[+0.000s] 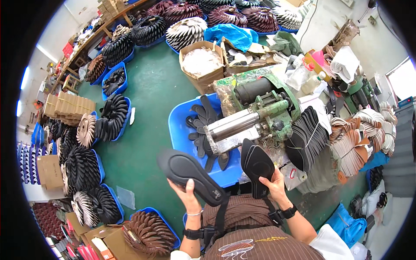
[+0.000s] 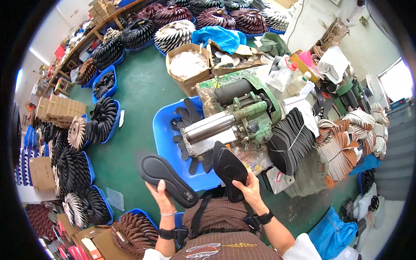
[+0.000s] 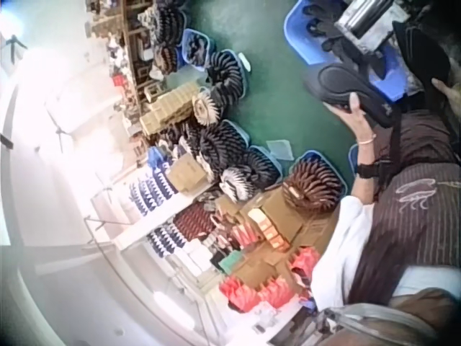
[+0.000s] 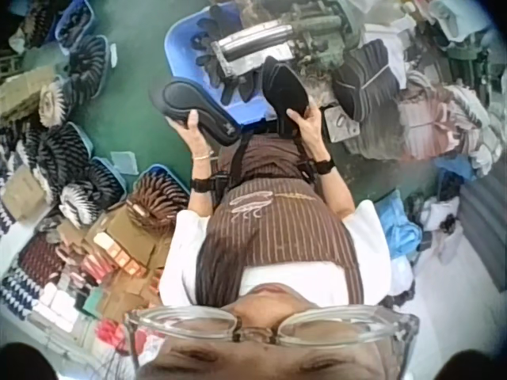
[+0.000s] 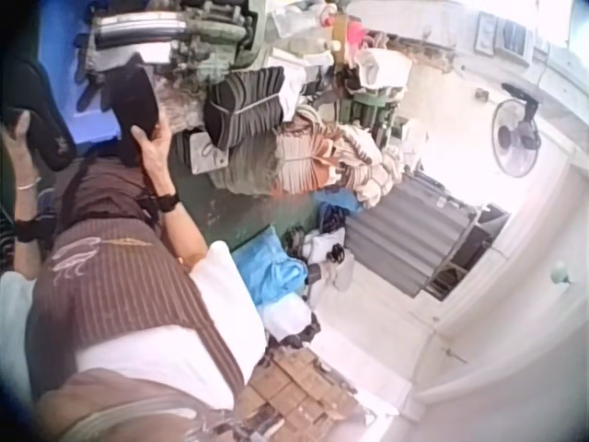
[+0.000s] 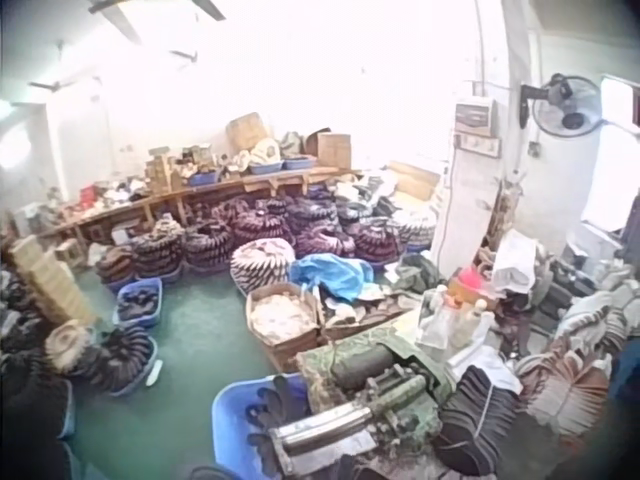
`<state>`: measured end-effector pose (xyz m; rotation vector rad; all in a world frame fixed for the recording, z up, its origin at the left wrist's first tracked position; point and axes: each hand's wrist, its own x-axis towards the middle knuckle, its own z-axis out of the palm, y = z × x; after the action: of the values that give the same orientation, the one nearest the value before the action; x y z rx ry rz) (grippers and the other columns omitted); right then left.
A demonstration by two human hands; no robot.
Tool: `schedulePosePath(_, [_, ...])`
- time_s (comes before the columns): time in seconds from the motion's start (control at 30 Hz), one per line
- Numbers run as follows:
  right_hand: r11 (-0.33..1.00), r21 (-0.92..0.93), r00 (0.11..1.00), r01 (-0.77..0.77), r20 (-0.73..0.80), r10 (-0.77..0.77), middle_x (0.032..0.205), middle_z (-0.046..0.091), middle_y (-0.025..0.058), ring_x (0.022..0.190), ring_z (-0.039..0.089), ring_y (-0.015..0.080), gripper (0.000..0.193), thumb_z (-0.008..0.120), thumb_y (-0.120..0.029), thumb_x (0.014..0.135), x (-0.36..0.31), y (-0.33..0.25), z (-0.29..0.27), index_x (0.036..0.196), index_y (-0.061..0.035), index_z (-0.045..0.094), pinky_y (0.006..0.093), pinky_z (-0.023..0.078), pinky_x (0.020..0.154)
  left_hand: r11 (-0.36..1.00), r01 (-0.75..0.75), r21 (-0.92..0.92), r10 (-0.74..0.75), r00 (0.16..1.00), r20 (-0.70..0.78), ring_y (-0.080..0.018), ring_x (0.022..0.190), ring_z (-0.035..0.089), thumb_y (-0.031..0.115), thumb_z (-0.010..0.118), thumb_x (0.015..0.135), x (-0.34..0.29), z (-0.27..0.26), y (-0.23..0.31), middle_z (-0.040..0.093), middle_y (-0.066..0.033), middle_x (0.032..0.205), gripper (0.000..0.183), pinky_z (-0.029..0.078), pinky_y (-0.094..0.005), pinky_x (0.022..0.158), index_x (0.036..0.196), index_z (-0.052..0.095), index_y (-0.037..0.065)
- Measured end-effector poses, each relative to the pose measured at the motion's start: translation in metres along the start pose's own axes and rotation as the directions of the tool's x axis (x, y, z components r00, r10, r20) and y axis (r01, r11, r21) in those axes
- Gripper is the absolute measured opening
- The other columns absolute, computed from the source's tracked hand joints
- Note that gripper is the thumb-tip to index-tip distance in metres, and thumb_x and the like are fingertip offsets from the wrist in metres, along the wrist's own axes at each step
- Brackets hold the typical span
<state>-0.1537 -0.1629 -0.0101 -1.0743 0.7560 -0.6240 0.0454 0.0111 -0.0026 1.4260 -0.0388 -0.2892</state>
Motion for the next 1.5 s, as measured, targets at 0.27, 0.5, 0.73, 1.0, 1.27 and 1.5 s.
schedulePosePath(0.27, [0.983,-0.135,0.99,0.122,0.085,-0.111,0.107,0.062,0.0061,0.097,0.056,0.0112,0.036,0.063,0.0,0.084,0.081,0.006,0.029,0.118,0.0001,0.05,0.0266,0.045,0.087,0.986,0.098,-0.138,-0.098,0.995,0.004,-0.0229,0.116,0.047,0.026,0.058,0.086,0.014,-0.022,0.001,0.046,-0.0097,0.127,0.058,0.038,-0.038,0.1,0.135,0.035,0.006])
schedulePosePath(0.5, [0.916,-0.352,0.979,0.193,0.011,-0.202,0.123,0.055,0.014,0.111,0.054,0.0201,0.048,0.054,0.003,0.087,0.01,0.01,0.032,0.134,0.0009,0.04,0.0323,0.039,0.098,0.964,0.17,-0.206,-0.151,0.983,0.103,-0.0224,0.112,0.05,0.027,0.054,0.087,0.006,-0.008,-0.002,0.048,-0.0089,0.125,0.057,0.042,-0.0368,0.097,0.137,0.035,0.007])
schedulePosePath(0.73, [0.993,-0.116,0.983,0.024,0.184,-0.003,0.113,0.06,0.0083,0.105,0.055,0.0143,0.036,0.059,-0.005,0.089,0.081,0.016,0.045,0.122,0.0033,0.049,0.0278,0.043,0.09,0.938,0.257,-0.234,-0.217,0.959,0.182,-0.0221,0.111,0.051,0.029,0.053,0.088,0.004,-0.002,0.003,0.049,-0.0091,0.125,0.056,0.043,-0.0359,0.095,0.136,0.036,0.007])
schedulePosePath(1.0, [0.974,-0.1,0.979,-0.202,-0.047,0.198,0.086,0.065,0.0093,0.068,0.066,0.0165,0.018,0.054,-0.011,0.093,0.074,0.016,0.035,0.107,0.0011,0.054,0.0278,0.055,0.06,0.93,0.295,-0.218,-0.24,0.939,0.246,-0.0246,0.113,0.049,0.027,0.059,0.086,-0.002,0.006,-0.006,0.046,-0.011,0.127,0.065,0.042,-0.0371,0.097,0.14,0.029,0.007])
schedulePosePath(1.27, [0.807,-0.563,0.948,0.18,0.318,0.011,0.097,0.063,0.0117,0.091,0.061,0.0221,0.076,0.083,-0.026,0.068,0.018,-0.034,0.11,0.126,0.0043,0.044,0.0334,0.048,0.083,0.99,0.126,-0.067,-0.112,0.978,0.177,-0.0259,0.127,0.036,0.028,0.072,0.083,-0.02,0.025,-0.024,0.031,-0.015,0.142,0.095,0.03,-0.0379,0.106,0.148,0.005,0.006])
schedulePosePath(1.5, [0.883,-0.468,0.98,-0.047,0.151,0.132,0.11,0.058,0.0128,0.101,0.056,0.0177,0.063,0.083,-0.005,0.062,0.02,-0.032,0.099,0.112,0.0018,0.044,0.0321,0.046,0.09,0.985,0.167,-0.04,-0.152,0.957,0.247,-0.0266,0.127,0.037,0.016,0.076,0.078,-0.022,0.024,-0.016,0.028,-0.0171,0.143,0.108,0.033,-0.0403,0.104,0.147,-0.006,0.01])
